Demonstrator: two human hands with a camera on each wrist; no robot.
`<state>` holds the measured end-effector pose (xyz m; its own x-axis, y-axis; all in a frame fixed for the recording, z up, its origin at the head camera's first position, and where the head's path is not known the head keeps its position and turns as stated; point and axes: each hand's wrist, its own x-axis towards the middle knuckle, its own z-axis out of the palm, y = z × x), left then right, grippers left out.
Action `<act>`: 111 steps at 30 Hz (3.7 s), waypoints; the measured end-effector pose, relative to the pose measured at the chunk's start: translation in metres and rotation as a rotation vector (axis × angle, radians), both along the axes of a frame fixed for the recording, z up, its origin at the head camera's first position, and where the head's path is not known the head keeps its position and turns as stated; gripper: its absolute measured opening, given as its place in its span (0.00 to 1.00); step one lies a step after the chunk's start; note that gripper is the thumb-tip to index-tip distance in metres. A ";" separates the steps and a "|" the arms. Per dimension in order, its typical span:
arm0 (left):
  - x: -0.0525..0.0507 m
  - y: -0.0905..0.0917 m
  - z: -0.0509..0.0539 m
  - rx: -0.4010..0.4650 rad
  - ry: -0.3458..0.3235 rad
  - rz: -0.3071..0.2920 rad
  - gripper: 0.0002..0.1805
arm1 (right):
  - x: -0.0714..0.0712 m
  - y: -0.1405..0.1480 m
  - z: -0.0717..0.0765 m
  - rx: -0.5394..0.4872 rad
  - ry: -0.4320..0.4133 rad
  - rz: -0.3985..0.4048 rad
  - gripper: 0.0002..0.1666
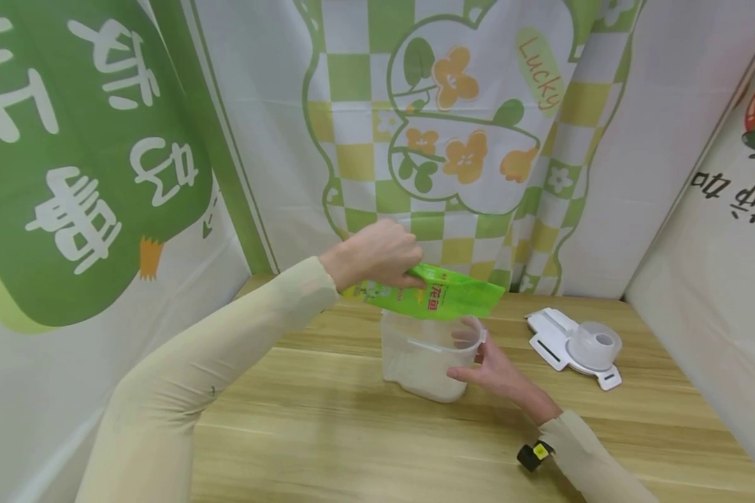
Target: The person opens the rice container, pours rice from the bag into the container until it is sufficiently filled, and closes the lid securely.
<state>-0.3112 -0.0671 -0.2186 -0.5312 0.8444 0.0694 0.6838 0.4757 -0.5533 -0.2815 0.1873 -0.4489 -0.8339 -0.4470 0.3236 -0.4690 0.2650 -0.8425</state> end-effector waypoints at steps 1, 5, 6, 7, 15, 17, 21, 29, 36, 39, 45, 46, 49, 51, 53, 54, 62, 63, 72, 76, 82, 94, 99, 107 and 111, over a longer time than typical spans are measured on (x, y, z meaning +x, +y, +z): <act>0.000 0.000 0.000 0.000 -0.002 0.000 0.32 | 0.000 0.000 0.000 -0.003 -0.003 0.001 0.55; 0.000 0.001 0.000 -0.011 -0.002 -0.005 0.32 | 0.000 0.000 -0.001 -0.013 -0.017 0.004 0.56; 0.000 0.002 0.000 -0.013 -0.003 -0.007 0.32 | 0.000 0.000 -0.001 -0.015 -0.020 0.005 0.56; 0.000 0.002 0.000 -0.014 -0.006 -0.006 0.32 | 0.000 0.000 -0.001 -0.017 -0.021 0.005 0.56; 0.000 0.005 0.004 -0.034 -0.021 0.008 0.29 | -0.001 0.000 0.000 -0.014 -0.015 0.009 0.55; 0.001 0.005 0.004 -0.036 -0.029 0.009 0.29 | -0.001 0.000 0.000 -0.016 -0.020 0.010 0.55; 0.001 0.005 0.005 -0.035 -0.032 0.010 0.29 | -0.001 0.001 0.000 -0.017 -0.022 0.012 0.56; 0.000 0.005 0.004 -0.046 -0.008 0.002 0.29 | -0.001 0.000 -0.001 -0.007 -0.014 -0.001 0.55; -0.001 0.006 0.003 -0.053 -0.003 -0.002 0.29 | 0.000 0.000 0.001 -0.014 -0.014 0.000 0.55; -0.001 0.007 0.003 -0.051 -0.012 -0.006 0.29 | 0.000 0.000 0.001 -0.015 -0.021 -0.001 0.56; -0.002 0.008 0.001 -0.070 -0.012 -0.006 0.29 | -0.002 0.000 0.001 0.021 -0.024 -0.031 0.55; -0.003 0.008 0.001 -0.074 -0.012 -0.007 0.29 | -0.002 0.000 0.001 0.029 -0.026 -0.035 0.55; -0.003 0.009 0.000 -0.087 -0.017 -0.007 0.29 | -0.002 0.001 0.003 0.052 -0.036 -0.039 0.55; -0.003 0.010 0.000 -0.091 -0.017 -0.006 0.29 | -0.002 0.001 0.003 0.052 -0.042 -0.034 0.54; -0.003 0.010 0.000 -0.094 -0.017 -0.002 0.29 | -0.002 0.000 0.004 0.053 -0.044 -0.030 0.54; -0.003 0.011 0.000 -0.095 -0.017 -0.001 0.29 | -0.002 0.001 0.004 0.054 -0.044 -0.029 0.54; -0.002 0.010 0.001 -0.093 -0.015 0.007 0.29 | -0.002 0.001 0.005 0.067 -0.063 -0.034 0.55; -0.002 0.011 0.001 -0.094 -0.014 0.007 0.29 | -0.001 0.001 0.005 0.068 -0.068 -0.035 0.55; 0.000 0.010 0.005 -0.095 0.010 0.008 0.31 | -0.003 0.002 0.003 0.045 -0.079 -0.022 0.57; 0.000 0.009 0.008 -0.086 0.025 0.000 0.32 | -0.004 0.002 0.004 0.042 -0.056 -0.012 0.56; -0.001 0.009 0.009 -0.091 0.027 -0.005 0.32 | -0.003 0.003 0.004 0.051 -0.057 -0.016 0.56; 0.000 0.008 0.013 -0.102 0.064 -0.050 0.31 | 0.000 0.002 0.007 0.069 -0.051 -0.037 0.56; 0.000 0.007 0.013 -0.099 0.063 -0.056 0.30 | 0.000 0.002 0.007 0.064 -0.044 -0.031 0.56; 0.000 0.005 0.014 -0.100 0.049 -0.039 0.31 | 0.000 0.001 0.006 0.072 -0.041 -0.035 0.55; 0.001 0.005 0.015 -0.107 0.049 -0.032 0.31 | -0.001 0.002 0.006 0.075 -0.034 -0.032 0.53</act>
